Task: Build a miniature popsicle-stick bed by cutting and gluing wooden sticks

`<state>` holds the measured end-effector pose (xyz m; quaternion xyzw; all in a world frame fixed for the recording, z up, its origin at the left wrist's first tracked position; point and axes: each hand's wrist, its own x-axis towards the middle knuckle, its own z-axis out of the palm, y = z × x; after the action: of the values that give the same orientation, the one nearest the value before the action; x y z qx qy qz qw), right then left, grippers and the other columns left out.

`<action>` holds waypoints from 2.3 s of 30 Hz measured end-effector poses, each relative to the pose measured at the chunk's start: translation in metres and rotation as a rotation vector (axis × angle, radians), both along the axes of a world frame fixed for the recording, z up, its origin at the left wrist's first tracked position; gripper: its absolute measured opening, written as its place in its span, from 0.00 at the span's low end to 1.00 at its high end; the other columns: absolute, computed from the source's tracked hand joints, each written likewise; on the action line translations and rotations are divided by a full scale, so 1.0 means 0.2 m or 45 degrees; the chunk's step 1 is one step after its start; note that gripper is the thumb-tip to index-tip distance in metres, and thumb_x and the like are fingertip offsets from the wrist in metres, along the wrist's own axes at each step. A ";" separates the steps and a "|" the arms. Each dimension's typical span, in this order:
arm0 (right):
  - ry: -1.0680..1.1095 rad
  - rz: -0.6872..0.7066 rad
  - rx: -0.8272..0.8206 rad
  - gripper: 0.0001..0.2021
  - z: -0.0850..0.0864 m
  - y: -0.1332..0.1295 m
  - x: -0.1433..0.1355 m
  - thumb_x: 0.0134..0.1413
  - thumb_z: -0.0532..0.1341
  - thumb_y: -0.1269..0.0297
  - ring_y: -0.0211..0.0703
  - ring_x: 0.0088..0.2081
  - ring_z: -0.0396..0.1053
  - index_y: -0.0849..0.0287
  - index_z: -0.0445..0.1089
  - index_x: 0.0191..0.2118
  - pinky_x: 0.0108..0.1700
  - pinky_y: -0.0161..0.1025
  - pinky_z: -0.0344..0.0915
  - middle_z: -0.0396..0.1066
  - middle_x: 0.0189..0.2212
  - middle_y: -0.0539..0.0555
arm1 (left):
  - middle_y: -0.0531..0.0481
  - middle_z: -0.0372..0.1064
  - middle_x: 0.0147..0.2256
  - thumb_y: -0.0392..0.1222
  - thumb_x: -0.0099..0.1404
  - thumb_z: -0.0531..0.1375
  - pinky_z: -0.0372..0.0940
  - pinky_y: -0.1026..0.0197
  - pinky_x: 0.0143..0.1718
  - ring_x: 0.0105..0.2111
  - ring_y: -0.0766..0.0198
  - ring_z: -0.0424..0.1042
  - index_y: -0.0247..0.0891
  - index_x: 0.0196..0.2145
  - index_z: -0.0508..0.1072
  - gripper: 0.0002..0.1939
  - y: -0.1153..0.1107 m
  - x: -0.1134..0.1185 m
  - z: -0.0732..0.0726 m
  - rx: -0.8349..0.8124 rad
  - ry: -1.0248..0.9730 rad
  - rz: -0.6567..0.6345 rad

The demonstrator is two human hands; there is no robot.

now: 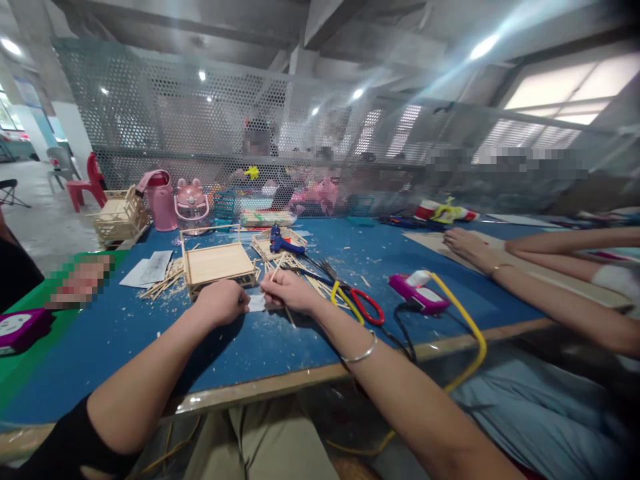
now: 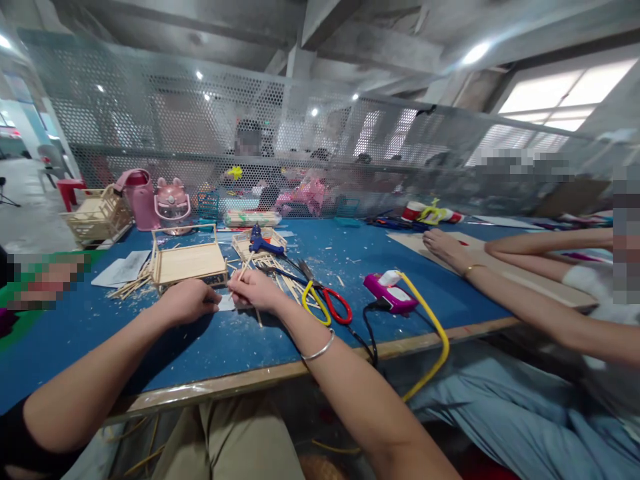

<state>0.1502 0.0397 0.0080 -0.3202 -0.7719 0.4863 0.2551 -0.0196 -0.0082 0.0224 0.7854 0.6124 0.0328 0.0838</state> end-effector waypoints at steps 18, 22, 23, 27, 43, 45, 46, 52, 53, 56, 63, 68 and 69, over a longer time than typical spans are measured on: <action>0.389 0.255 -0.438 0.20 -0.01 0.02 0.04 0.43 0.61 0.47 0.27 0.11 0.48 0.60 0.59 0.26 0.14 0.27 0.41 0.60 0.12 0.42 | 0.56 0.58 0.19 0.47 0.62 0.51 0.52 0.69 0.25 0.22 0.70 0.56 0.32 0.23 0.71 0.18 -0.02 0.05 0.01 -0.086 -0.746 -0.496; 0.171 0.013 0.009 0.14 -0.01 0.00 0.01 0.52 0.55 0.54 0.29 0.15 0.53 0.60 0.59 0.25 0.19 0.29 0.49 0.59 0.15 0.44 | 0.50 0.72 0.26 0.41 0.60 0.52 0.57 0.67 0.28 0.27 0.65 0.67 0.36 0.31 0.76 0.13 -0.01 0.00 0.03 0.031 -0.395 -0.281; 0.065 -0.028 0.160 0.13 0.00 0.00 0.00 0.54 0.54 0.58 0.30 0.18 0.55 0.61 0.60 0.25 0.22 0.29 0.52 0.60 0.16 0.45 | 0.49 0.74 0.30 0.40 0.59 0.52 0.58 0.66 0.30 0.29 0.63 0.69 0.38 0.33 0.76 0.13 0.00 -0.01 0.03 0.070 -0.294 -0.200; -0.272 -0.006 0.545 0.12 0.00 -0.02 -0.02 0.55 0.53 0.68 0.33 0.24 0.61 0.62 0.62 0.22 0.29 0.31 0.56 0.64 0.20 0.49 | 0.45 0.75 0.37 0.44 0.58 0.54 0.62 0.61 0.34 0.38 0.55 0.72 0.46 0.41 0.75 0.15 -0.01 -0.01 0.01 0.065 -0.032 -0.025; -0.674 0.100 0.868 0.10 -0.02 -0.05 -0.08 0.58 0.51 0.68 0.38 0.30 0.64 0.64 0.68 0.33 0.34 0.33 0.56 0.70 0.28 0.55 | 0.47 0.76 0.33 0.51 0.56 0.55 0.62 0.63 0.30 0.34 0.57 0.73 0.47 0.35 0.77 0.14 0.02 -0.02 -0.02 -0.072 0.011 -0.009; -0.616 0.133 0.837 0.10 -0.02 -0.05 -0.08 0.58 0.51 0.69 0.37 0.30 0.64 0.64 0.68 0.32 0.34 0.32 0.56 0.69 0.28 0.54 | 0.46 0.75 0.32 0.52 0.56 0.55 0.61 0.63 0.29 0.32 0.57 0.73 0.44 0.34 0.77 0.15 0.03 -0.02 -0.02 -0.076 0.007 0.002; -0.620 0.145 0.831 0.10 -0.02 -0.05 -0.08 0.58 0.51 0.69 0.37 0.29 0.63 0.63 0.68 0.31 0.34 0.32 0.56 0.69 0.27 0.54 | 0.46 0.75 0.32 0.52 0.56 0.55 0.61 0.64 0.28 0.32 0.58 0.73 0.44 0.34 0.77 0.16 0.03 -0.03 -0.02 -0.079 0.003 0.004; -0.643 0.064 0.798 0.11 -0.01 -0.05 -0.07 0.58 0.51 0.68 0.36 0.26 0.60 0.64 0.67 0.29 0.31 0.32 0.54 0.67 0.24 0.52 | 0.50 0.76 0.32 0.50 0.55 0.57 0.61 0.66 0.31 0.33 0.61 0.73 0.49 0.37 0.77 0.13 0.03 -0.03 -0.02 -0.090 -0.024 -0.006; -0.612 0.074 0.789 0.11 -0.01 -0.05 -0.07 0.58 0.51 0.69 0.35 0.26 0.60 0.64 0.67 0.29 0.31 0.32 0.54 0.67 0.24 0.52 | 0.50 0.76 0.33 0.50 0.55 0.57 0.61 0.65 0.31 0.32 0.61 0.73 0.48 0.36 0.77 0.14 0.03 -0.03 -0.02 -0.090 -0.026 -0.001; -0.618 0.104 0.801 0.10 -0.02 -0.05 -0.06 0.58 0.51 0.68 0.36 0.26 0.61 0.63 0.68 0.30 0.32 0.32 0.54 0.68 0.26 0.52 | 0.49 0.76 0.33 0.51 0.56 0.56 0.61 0.64 0.30 0.33 0.59 0.73 0.48 0.37 0.77 0.14 0.03 -0.02 -0.02 -0.087 -0.034 0.006; -0.635 0.054 0.838 0.13 -0.03 -0.05 -0.06 0.59 0.50 0.67 0.37 0.29 0.63 0.64 0.69 0.31 0.34 0.32 0.55 0.70 0.27 0.54 | 0.50 0.76 0.33 0.50 0.55 0.57 0.61 0.65 0.31 0.33 0.60 0.73 0.49 0.38 0.77 0.14 0.03 -0.03 -0.02 -0.087 -0.039 0.000; -0.731 0.027 0.864 0.13 -0.02 -0.05 -0.06 0.58 0.51 0.65 0.38 0.27 0.63 0.64 0.69 0.29 0.31 0.33 0.54 0.69 0.26 0.54 | 0.50 0.76 0.33 0.50 0.55 0.57 0.61 0.65 0.31 0.33 0.61 0.73 0.50 0.39 0.76 0.15 0.03 -0.03 -0.02 -0.094 -0.041 -0.007; -0.720 0.017 0.864 0.12 -0.02 -0.06 -0.06 0.58 0.51 0.66 0.38 0.26 0.62 0.64 0.69 0.29 0.31 0.33 0.54 0.69 0.26 0.54 | 0.50 0.76 0.33 0.50 0.55 0.57 0.61 0.65 0.31 0.33 0.61 0.73 0.49 0.39 0.76 0.15 0.03 -0.03 -0.02 -0.096 -0.043 -0.006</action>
<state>0.1389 0.0287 0.0033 -0.3340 -0.9293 0.1003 0.1213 -0.0249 -0.0023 0.0185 0.7825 0.6098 0.0229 0.1238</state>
